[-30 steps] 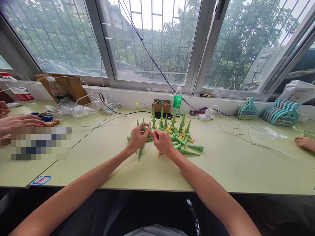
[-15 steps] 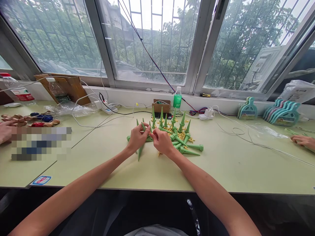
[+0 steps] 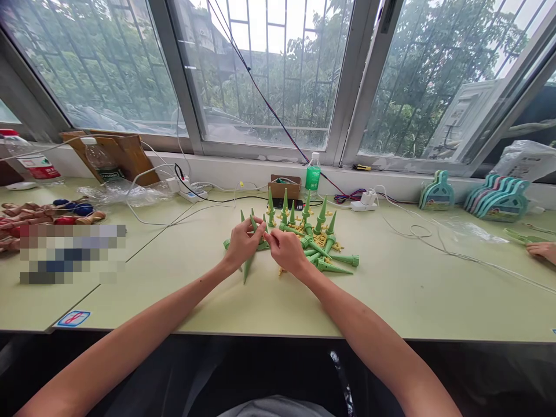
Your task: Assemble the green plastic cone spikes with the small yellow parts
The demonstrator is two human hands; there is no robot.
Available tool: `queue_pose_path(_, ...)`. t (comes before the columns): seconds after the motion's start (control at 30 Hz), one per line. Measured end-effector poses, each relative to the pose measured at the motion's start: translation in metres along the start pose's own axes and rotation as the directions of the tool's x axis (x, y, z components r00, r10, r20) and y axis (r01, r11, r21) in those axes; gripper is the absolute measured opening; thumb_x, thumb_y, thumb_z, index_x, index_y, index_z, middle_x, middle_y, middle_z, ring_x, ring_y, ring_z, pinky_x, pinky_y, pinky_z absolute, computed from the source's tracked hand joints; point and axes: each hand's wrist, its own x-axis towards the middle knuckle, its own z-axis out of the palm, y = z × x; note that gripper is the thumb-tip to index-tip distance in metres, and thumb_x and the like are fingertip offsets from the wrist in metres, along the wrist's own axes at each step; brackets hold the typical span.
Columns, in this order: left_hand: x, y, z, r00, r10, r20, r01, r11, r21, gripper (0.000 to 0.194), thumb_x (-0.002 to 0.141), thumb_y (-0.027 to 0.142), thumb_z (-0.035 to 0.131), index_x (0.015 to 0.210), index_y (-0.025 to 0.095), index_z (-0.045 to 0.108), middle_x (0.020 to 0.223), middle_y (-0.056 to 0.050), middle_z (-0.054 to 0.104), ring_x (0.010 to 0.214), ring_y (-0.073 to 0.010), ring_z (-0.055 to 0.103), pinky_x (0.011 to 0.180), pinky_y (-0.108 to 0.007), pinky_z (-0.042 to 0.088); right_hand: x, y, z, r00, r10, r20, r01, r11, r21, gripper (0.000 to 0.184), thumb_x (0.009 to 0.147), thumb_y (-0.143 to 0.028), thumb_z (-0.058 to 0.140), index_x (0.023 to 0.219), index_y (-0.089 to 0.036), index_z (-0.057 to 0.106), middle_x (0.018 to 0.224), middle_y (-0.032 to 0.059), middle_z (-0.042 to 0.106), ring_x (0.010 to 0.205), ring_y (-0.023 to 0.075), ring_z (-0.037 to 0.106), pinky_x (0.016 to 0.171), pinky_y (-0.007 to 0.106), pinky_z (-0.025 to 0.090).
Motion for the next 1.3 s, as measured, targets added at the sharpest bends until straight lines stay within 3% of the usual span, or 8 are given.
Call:
queue_pose_path(0.27, 0.0005, 0.0009, -0.0006, 0.999, 0.012, -0.053, -0.011, 1.0, 0.003, 0.025, 0.085, 0.043, 0.054, 0.086, 0.019, 0.058, 0.065, 0.002, 0.056, 0.047, -0.0072, 0.044, 0.048, -0.02, 0.04, -0.0013, -0.0031, 0.0004, 1.0, -0.002, 0.012, 0.001, 0.996, 0.087, 0.025, 0.095, -0.038, 0.044, 0.08, -0.019, 0.052, 0.057, -0.0038, 0.048, 0.05, 0.0104, 0.037, 0.052, 0.023, 0.028)
queue_pose_path(0.83, -0.0023, 0.002, 0.0008, 1.0, 0.011, -0.019, -0.01, 1.0, 0.023, 0.025, 0.085, 0.044, 0.055, 0.082, 0.019, 0.058, 0.06, 0.004, 0.05, 0.042, -0.0051, 0.033, 0.041, -0.019, 0.028, 0.0002, 0.0001, -0.0008, 1.0, 0.016, -0.007, -0.017, 0.998, -0.064, 0.037, 0.096, -0.036, 0.039, 0.063, -0.02, 0.038, 0.053, -0.0026, 0.041, 0.049, 0.0105, 0.032, 0.052, 0.025, 0.023)
queue_pose_path(1.03, -0.0039, 0.0042, 0.0006, 0.999, 0.052, 0.0, -0.052, 0.999, 0.005, 0.026, 0.086, 0.044, 0.054, 0.084, 0.018, 0.058, 0.062, 0.003, 0.051, 0.042, -0.0048, 0.036, 0.041, -0.019, 0.031, 0.0002, 0.0006, -0.0012, 0.999, 0.027, -0.028, -0.029, 0.996, -0.09, 0.039, 0.096, -0.037, 0.039, 0.061, -0.02, 0.041, 0.052, -0.0018, 0.044, 0.048, 0.0104, 0.034, 0.052, 0.026, 0.023)
queue_pose_path(1.3, -0.0068, 0.0075, -0.0012, 0.996, 0.073, 0.056, -0.072, 0.997, -0.016, 0.027, 0.085, 0.044, 0.055, 0.093, 0.018, 0.058, 0.086, -0.003, 0.065, 0.046, -0.0058, 0.05, 0.043, -0.02, 0.039, 0.0023, 0.0001, -0.0035, 0.995, 0.056, -0.077, -0.062, 0.995, -0.082, 0.041, 0.097, -0.041, 0.038, 0.061, -0.02, 0.041, 0.053, -0.0015, 0.046, 0.048, 0.011, 0.032, 0.051, 0.026, 0.025)
